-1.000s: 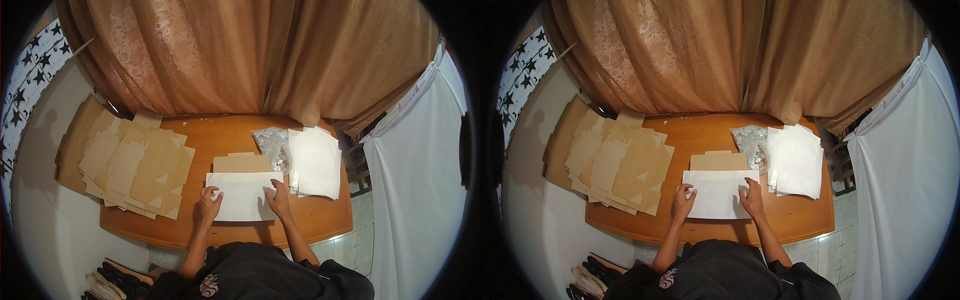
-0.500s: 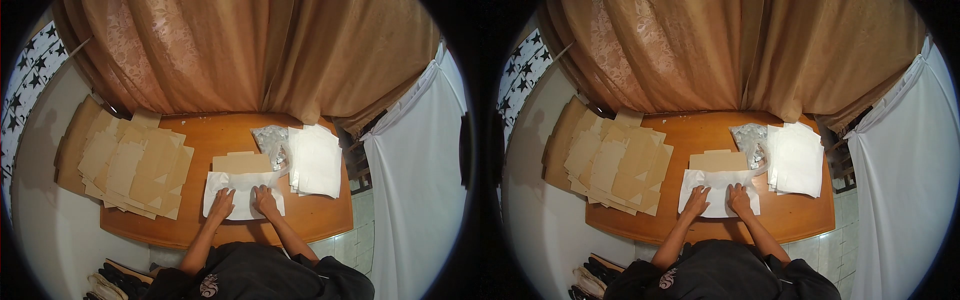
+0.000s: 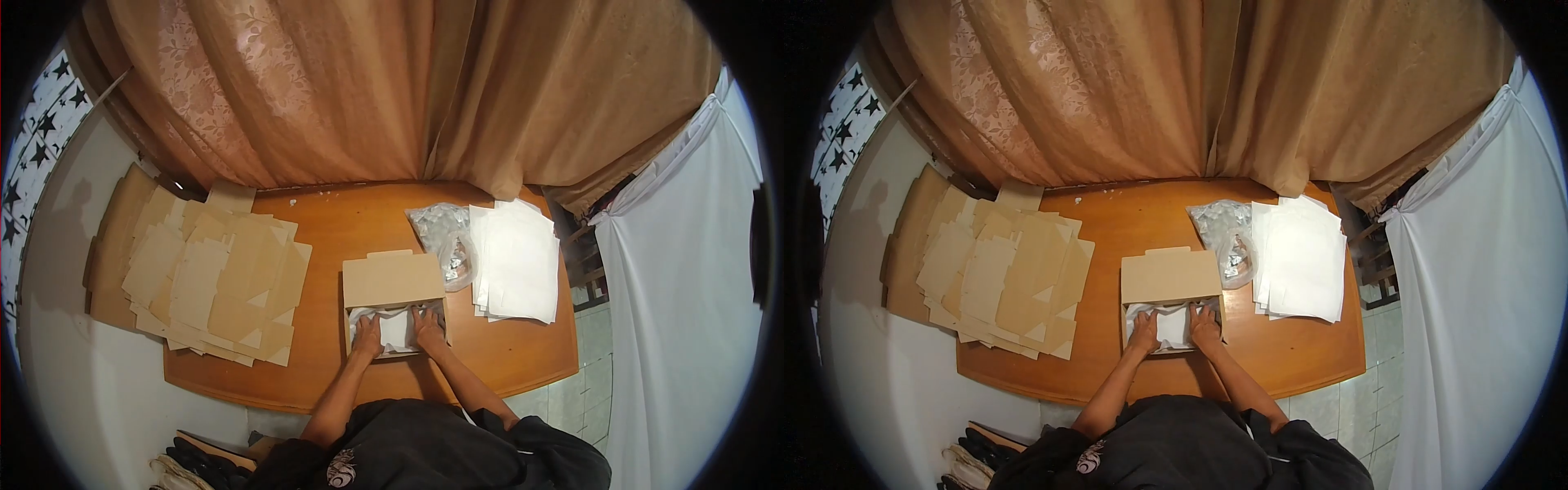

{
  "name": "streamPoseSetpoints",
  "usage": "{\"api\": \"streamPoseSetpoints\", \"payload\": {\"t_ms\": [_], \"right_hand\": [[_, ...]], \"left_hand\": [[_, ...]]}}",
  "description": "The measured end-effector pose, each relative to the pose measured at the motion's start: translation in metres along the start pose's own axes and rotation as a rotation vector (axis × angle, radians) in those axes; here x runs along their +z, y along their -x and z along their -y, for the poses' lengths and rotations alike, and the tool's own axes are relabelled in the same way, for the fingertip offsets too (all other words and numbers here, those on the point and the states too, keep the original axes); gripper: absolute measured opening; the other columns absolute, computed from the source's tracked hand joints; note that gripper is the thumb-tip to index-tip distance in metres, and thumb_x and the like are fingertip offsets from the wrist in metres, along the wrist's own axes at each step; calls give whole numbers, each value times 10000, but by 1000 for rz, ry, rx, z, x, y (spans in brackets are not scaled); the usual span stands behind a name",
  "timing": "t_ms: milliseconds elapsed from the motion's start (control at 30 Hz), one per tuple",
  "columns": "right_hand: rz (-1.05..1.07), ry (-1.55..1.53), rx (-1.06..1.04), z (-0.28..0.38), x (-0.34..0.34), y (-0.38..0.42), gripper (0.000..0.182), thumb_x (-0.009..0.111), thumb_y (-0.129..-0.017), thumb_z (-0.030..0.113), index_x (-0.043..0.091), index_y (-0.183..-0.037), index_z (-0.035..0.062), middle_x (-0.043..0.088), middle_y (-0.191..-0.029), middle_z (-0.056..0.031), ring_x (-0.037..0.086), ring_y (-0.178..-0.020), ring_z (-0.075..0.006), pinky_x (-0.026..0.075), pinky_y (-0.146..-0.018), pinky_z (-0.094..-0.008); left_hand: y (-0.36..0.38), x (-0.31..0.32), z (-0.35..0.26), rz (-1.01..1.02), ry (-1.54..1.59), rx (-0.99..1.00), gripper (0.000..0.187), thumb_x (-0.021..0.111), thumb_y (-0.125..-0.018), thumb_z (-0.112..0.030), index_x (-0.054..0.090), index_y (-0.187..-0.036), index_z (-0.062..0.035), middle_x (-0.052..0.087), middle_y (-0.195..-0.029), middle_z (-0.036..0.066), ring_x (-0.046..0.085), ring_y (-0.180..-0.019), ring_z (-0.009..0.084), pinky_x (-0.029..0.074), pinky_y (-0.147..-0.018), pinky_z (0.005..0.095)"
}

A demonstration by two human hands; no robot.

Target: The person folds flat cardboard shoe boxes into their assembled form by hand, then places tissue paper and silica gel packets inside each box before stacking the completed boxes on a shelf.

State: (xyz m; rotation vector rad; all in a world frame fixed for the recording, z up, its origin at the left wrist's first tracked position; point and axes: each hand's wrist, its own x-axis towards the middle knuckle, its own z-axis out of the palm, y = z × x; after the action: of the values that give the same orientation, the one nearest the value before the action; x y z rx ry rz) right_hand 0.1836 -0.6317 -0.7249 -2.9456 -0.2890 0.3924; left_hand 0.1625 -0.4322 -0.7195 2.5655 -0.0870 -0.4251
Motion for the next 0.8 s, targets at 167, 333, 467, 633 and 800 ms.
{"api": "streamPoseSetpoints", "payload": {"t_ms": [167,333,467,633,800], "right_hand": [[2,10,40,1,8,5,606,493,-930,109,373,-1518,196,401,-1329,-261,438,-1233,-464,526,-946,-470],[118,-53,78,8,-8,7,619,506,-925,123,358,-1525,171,339,-1458,-319,411,-1289,-536,501,-994,-522],[68,62,-15,-9,43,-12,636,538,-917,148,345,-1522,115,298,-1460,-376,368,-1298,-587,361,-1095,-591],[125,33,-5,-5,29,-10,628,522,-933,167,328,-1527,103,281,-1467,-392,341,-1303,-611,304,-1117,-612],[116,-9,-6,-5,27,-11,622,511,-951,197,316,-1537,125,267,-1492,-375,325,-1325,-597,308,-1118,-606]], "left_hand": [[-2,-1,-10,2,-114,-87,938,868,-634,-62,375,-1432,-64,415,-1246,222,432,-1186,436,455,-981,531],[7,-5,-17,-41,-83,-92,883,831,-655,-39,409,-1428,-98,399,-1265,195,427,-1185,427,453,-959,533],[10,-5,-19,-99,-125,-92,910,838,-648,-44,413,-1449,-120,398,-1262,197,422,-1173,429,452,-955,530],[13,0,-14,-143,-135,-74,951,867,-625,-55,414,-1457,-139,367,-1283,211,401,-1175,443,447,-983,536],[2,-7,-10,-14,25,-145,1027,908,-583,-74,390,-1465,-161,334,-1311,233,365,-1187,477,436,-1041,545]]}}
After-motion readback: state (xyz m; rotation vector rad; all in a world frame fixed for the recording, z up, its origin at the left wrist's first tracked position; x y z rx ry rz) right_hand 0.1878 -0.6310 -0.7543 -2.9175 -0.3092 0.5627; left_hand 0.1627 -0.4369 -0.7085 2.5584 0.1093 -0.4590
